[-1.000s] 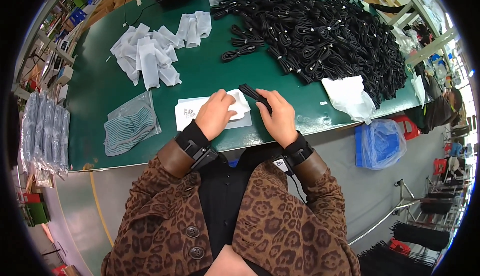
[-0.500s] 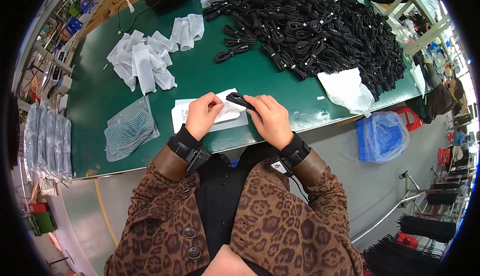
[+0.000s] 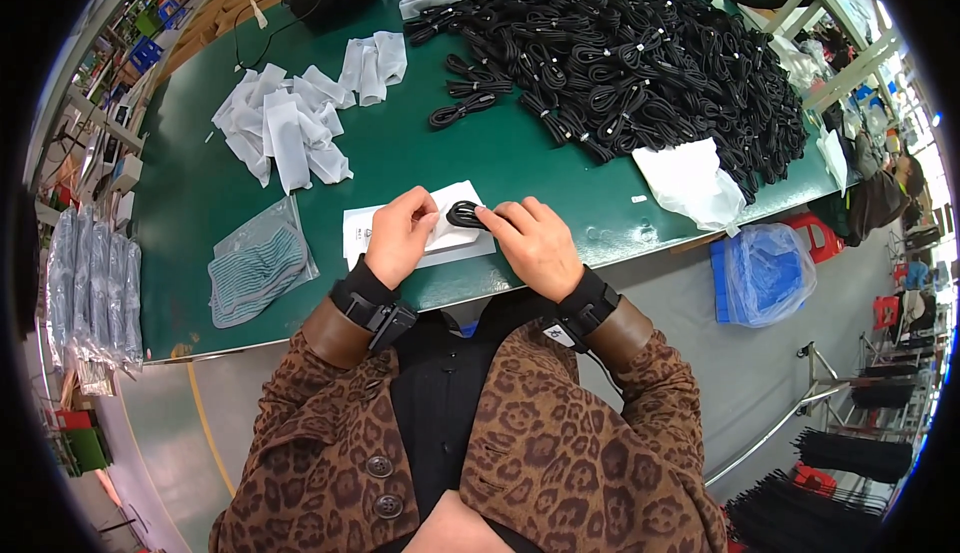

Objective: The person packages black cables by hand, picking up a cable and a white plastic bag, sliding the cable into the bag, and then placing the packaged item onto a growing pile.

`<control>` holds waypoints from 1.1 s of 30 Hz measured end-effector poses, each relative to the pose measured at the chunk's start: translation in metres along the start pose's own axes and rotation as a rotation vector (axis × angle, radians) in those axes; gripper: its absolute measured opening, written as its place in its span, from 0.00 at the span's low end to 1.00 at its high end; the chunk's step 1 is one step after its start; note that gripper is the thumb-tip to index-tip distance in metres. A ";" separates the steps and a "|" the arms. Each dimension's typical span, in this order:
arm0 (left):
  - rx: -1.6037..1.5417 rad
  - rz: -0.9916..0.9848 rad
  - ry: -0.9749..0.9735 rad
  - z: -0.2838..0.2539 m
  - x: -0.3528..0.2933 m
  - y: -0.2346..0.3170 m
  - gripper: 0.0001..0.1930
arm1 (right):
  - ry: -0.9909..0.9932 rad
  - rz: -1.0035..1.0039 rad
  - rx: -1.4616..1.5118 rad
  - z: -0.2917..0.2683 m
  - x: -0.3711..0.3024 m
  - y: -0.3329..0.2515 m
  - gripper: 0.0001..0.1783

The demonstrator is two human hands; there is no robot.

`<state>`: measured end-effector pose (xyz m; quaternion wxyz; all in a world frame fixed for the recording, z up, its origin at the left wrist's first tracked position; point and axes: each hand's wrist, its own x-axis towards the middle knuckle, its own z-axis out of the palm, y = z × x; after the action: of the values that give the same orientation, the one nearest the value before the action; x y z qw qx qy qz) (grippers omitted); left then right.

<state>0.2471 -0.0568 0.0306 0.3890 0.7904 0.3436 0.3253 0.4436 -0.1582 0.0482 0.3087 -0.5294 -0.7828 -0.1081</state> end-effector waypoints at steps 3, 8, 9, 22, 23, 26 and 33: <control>-0.011 0.039 -0.005 -0.001 -0.001 0.004 0.05 | -0.058 -0.027 0.010 -0.003 0.003 0.003 0.21; 0.111 0.309 -0.049 -0.006 0.002 0.021 0.05 | -0.277 0.777 0.931 0.000 0.003 -0.001 0.14; 0.123 0.374 -0.056 -0.007 0.003 0.023 0.06 | -0.275 0.778 0.930 0.001 0.004 0.000 0.14; -0.352 0.100 -0.062 -0.030 0.032 0.020 0.03 | 0.184 0.326 0.823 0.007 0.049 -0.006 0.14; -0.438 0.068 -0.069 -0.032 0.034 0.021 0.03 | 0.273 0.457 0.980 0.012 0.052 -0.008 0.15; -0.607 0.004 -0.084 -0.037 0.038 0.027 0.05 | 0.273 0.472 0.993 0.006 0.058 -0.009 0.16; -0.854 -0.232 0.068 -0.078 0.051 0.024 0.10 | -0.010 0.302 1.023 -0.004 0.074 0.005 0.15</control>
<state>0.2212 0.0037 0.1018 0.7031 0.5039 0.2776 0.4179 0.4317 -0.1018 0.0950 0.5359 -0.4185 -0.6521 0.3354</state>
